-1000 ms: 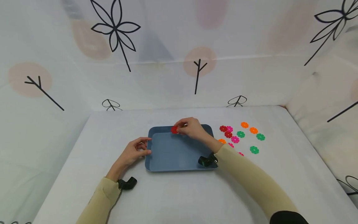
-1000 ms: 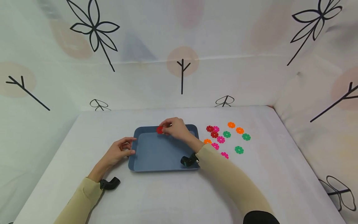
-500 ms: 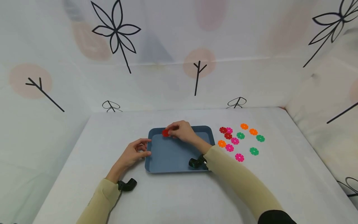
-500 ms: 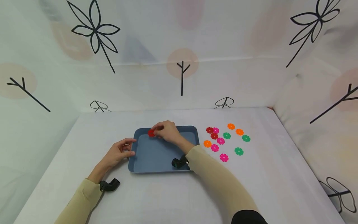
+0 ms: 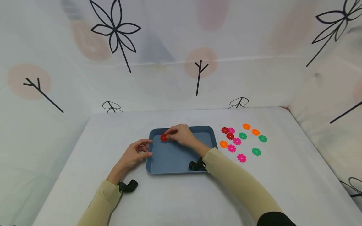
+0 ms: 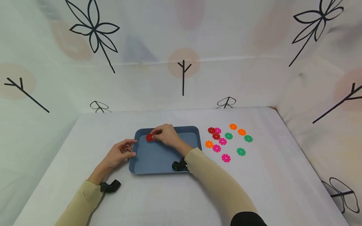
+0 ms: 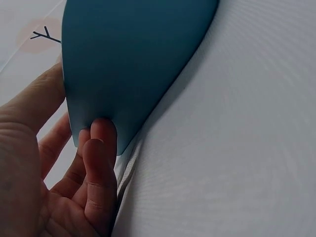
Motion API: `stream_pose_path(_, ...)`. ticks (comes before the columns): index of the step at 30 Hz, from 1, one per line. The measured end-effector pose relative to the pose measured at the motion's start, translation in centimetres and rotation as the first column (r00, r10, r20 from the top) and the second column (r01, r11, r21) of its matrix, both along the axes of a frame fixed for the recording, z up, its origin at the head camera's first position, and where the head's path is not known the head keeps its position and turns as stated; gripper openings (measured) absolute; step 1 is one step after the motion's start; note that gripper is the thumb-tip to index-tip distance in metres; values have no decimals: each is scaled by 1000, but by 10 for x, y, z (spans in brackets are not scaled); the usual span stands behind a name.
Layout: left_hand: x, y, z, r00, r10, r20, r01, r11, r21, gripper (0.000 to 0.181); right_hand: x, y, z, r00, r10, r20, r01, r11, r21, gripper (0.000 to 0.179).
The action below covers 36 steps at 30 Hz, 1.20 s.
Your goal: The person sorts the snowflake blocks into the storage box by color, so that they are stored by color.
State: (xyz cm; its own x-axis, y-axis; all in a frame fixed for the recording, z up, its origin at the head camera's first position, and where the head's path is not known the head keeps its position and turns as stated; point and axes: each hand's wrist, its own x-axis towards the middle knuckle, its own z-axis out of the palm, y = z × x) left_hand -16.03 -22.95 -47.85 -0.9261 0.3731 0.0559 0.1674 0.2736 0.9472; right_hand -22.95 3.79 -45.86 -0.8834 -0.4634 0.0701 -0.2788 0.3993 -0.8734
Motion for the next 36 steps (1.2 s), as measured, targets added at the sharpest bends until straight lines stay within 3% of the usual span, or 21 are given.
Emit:
stream_pose_path(15, -1, 5, 3, 1000, 19, 9, -19, 999, -51, 52, -5, 4, -10, 995, 46, 90, -43, 999, -32, 16)
stream_pose_path(36, 0, 2, -2, 999, 30, -14, -31, 996, -86, 47, -3, 3, -10, 999, 27, 22, -29, 998, 55, 15)
